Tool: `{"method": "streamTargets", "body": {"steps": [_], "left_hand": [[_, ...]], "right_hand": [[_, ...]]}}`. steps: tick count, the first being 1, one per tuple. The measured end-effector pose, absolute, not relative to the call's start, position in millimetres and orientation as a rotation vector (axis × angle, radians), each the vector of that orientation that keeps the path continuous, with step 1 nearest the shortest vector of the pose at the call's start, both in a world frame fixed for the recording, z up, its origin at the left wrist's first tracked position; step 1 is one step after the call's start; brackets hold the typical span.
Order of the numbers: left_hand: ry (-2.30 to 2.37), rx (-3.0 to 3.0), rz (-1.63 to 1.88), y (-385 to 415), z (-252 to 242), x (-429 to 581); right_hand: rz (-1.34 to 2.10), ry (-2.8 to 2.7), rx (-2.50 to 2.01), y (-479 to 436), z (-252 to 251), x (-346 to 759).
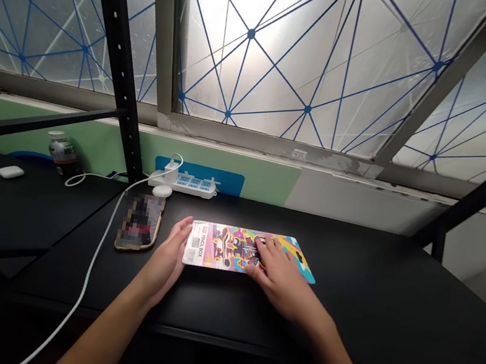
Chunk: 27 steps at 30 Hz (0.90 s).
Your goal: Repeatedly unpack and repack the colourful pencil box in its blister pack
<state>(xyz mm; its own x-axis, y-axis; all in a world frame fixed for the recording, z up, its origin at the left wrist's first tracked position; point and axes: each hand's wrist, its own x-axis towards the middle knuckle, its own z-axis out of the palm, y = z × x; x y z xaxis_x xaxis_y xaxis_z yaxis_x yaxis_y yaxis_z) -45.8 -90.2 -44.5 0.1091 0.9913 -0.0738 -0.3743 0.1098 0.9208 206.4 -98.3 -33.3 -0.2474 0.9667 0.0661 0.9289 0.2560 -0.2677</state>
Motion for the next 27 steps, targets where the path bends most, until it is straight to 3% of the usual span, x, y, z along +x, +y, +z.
{"method": "streamTargets", "body": {"steps": [7,11,14,23,27], "left_hand": [[0.967,0.933,1.176,-91.5,-37.1,-46.3],[1.129,1.044,1.189,-90.6,-37.3,-54.8],[1.214,1.190,1.150,-85.5,-44.2,-57.0],[1.212,1.453,1.519,-77.4,-48.9,-54.5],[1.168,1.450,1.473,-88.8,-52.9,-57.9]], "right_hand": [[0.356,-2.286,-1.688,-99.0,-28.8,203.7],[0.187,-1.840,-1.911,-73.7,-30.8,257.6],[0.330,-1.589,-1.978,-62.6,-41.3,291.8],[0.556,-1.380,-1.334,-73.6,-44.8,294.4],[0.478,-1.446,-1.379,-94.8,-47.6,289.5]]}}
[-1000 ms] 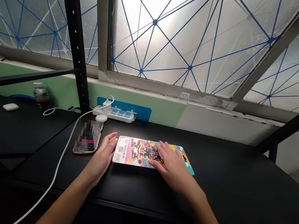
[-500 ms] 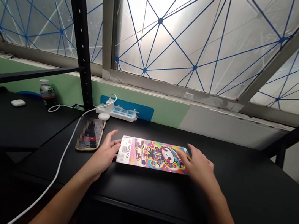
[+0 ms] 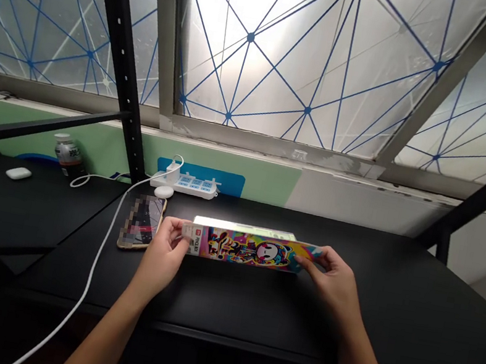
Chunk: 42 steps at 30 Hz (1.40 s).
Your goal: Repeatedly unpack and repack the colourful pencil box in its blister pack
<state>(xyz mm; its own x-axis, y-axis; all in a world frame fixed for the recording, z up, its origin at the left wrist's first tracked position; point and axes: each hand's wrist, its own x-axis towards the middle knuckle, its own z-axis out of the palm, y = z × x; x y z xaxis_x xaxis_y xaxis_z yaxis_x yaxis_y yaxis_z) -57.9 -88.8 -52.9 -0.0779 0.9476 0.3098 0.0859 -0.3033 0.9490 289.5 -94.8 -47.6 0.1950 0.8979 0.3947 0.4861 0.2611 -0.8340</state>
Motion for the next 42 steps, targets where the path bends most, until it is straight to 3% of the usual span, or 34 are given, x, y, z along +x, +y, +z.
{"method": "streamTargets", "body": {"steps": [5,10,19,24,28,33,42], "left_hand": [[1.356,1.739,1.160,-107.3,-57.1,-66.8],[1.332,1.822,0.868,-107.0,-52.0,-74.7],[1.667,2.115,0.714,-60.0,-36.9,-47.9],[1.709,2.126,0.931,-58.5,-36.2,-40.0],[1.500,1.904,1.393,-75.0,-42.9,-44.7],[1.230,1.461,1.685,-96.4,-50.9,-45.5],[1.266,1.186,1.485,-97.9,-56.4,-75.4]], "right_hand": [[0.292,-1.764,-1.473,-115.7,-61.3,287.0],[0.379,-2.163,-1.617,-117.5,-67.4,291.2],[0.245,-2.005,-1.850,-82.4,-49.5,266.0],[0.143,-1.894,-1.852,-68.2,-53.6,257.3],[0.193,-1.708,-1.477,-72.8,-58.4,256.0],[0.248,-1.355,-1.229,-90.8,-60.1,254.8],[-0.111,-1.797,-1.514,-116.5,-63.7,265.0]]}}
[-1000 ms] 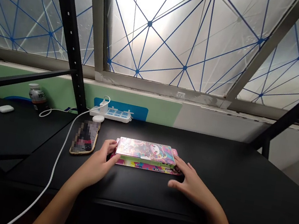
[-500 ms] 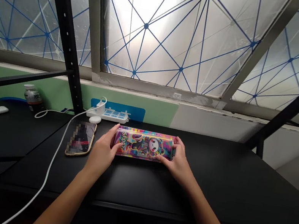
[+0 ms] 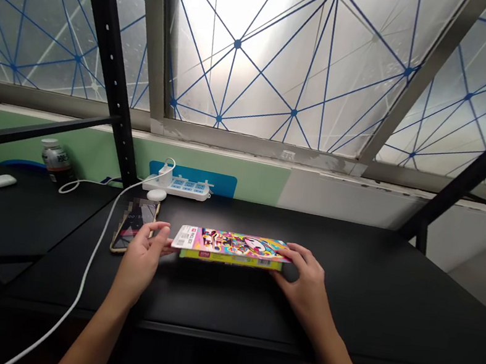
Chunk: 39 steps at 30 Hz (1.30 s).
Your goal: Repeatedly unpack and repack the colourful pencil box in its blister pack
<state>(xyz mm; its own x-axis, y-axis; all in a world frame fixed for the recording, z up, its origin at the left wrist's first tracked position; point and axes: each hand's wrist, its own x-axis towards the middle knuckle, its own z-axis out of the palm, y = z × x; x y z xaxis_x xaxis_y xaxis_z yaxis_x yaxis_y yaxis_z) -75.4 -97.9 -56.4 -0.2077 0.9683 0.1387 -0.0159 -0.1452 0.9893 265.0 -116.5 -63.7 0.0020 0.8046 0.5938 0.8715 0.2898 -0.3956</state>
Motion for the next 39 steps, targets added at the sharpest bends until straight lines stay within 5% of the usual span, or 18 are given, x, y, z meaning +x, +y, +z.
{"method": "streamTargets", "body": {"steps": [6,15,29,39], "left_hand": [[1.372,1.533,1.208,-95.8,-64.5,-79.5],[1.298,1.520,1.138,-88.4,-62.4,-70.5],[1.834,2.181,0.908,-92.0,-26.2,-38.1],[1.631,2.340,0.350,-36.1,-33.2,23.1]], "right_hand": [[-0.334,-2.018,-1.818,-129.5,-67.9,233.1],[-0.161,-2.430,-1.445,-115.9,-48.8,143.1],[-0.147,-2.326,-1.601,-107.7,-44.7,248.1],[-0.182,-2.503,-1.503,-85.5,-52.9,227.2]]}}
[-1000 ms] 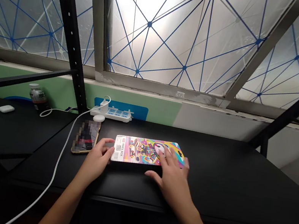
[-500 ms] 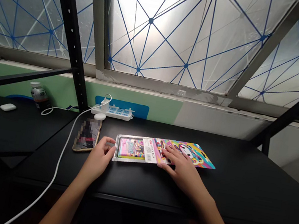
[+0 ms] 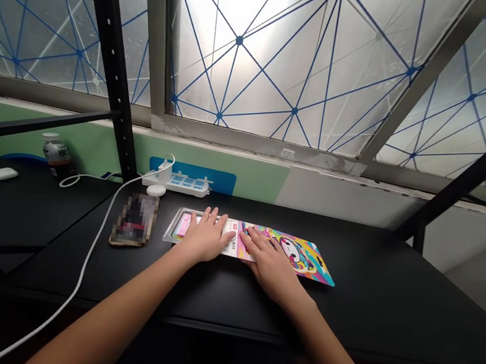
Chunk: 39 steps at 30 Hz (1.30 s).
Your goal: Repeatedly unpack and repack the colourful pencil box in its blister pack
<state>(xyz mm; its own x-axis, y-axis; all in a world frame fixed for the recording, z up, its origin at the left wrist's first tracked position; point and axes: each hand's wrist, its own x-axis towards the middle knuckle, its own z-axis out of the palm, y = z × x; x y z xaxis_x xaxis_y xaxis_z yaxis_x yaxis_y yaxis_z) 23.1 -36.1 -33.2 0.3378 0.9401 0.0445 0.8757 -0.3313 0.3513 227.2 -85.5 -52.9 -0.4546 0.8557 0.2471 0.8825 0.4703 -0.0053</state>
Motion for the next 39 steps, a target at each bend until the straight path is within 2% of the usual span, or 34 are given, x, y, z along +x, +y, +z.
{"method": "streamTargets", "body": {"steps": [6,11,15,18,22,26,33,36,39], "left_hand": [[1.649,2.306,0.255,-25.2,-32.8,15.8],[1.702,2.264,0.263,-11.0,-32.1,13.5],[1.782,2.203,0.289,-0.4,-29.4,13.8],[1.776,2.197,0.306,4.5,-24.3,13.5],[1.741,2.207,0.316,6.0,-19.8,10.4],[1.734,2.228,0.340,3.4,-22.6,12.3],[1.580,2.404,0.385,5.8,-26.1,-1.6],[1.436,2.500,0.422,6.0,-24.4,-23.4],[1.348,2.564,0.449,3.3,-26.6,-43.1]], "right_hand": [[-0.181,-2.481,-1.521,-92.8,-61.1,280.4],[-0.419,-2.205,-1.690,-102.5,-60.7,317.0],[-0.531,-2.015,-1.674,-115.3,-44.1,301.8],[-0.452,-2.264,-1.480,-134.2,-38.0,256.6],[-0.169,-2.696,-1.156,-152.5,-48.3,184.4],[-0.099,-2.683,-1.154,-129.6,-56.8,141.4],[-0.008,-2.687,-0.913,-82.9,-38.3,133.5],[-0.008,-2.662,-0.983,-79.2,-27.6,150.7],[-0.023,-2.514,-1.264,-60.4,-13.5,179.9]]}}
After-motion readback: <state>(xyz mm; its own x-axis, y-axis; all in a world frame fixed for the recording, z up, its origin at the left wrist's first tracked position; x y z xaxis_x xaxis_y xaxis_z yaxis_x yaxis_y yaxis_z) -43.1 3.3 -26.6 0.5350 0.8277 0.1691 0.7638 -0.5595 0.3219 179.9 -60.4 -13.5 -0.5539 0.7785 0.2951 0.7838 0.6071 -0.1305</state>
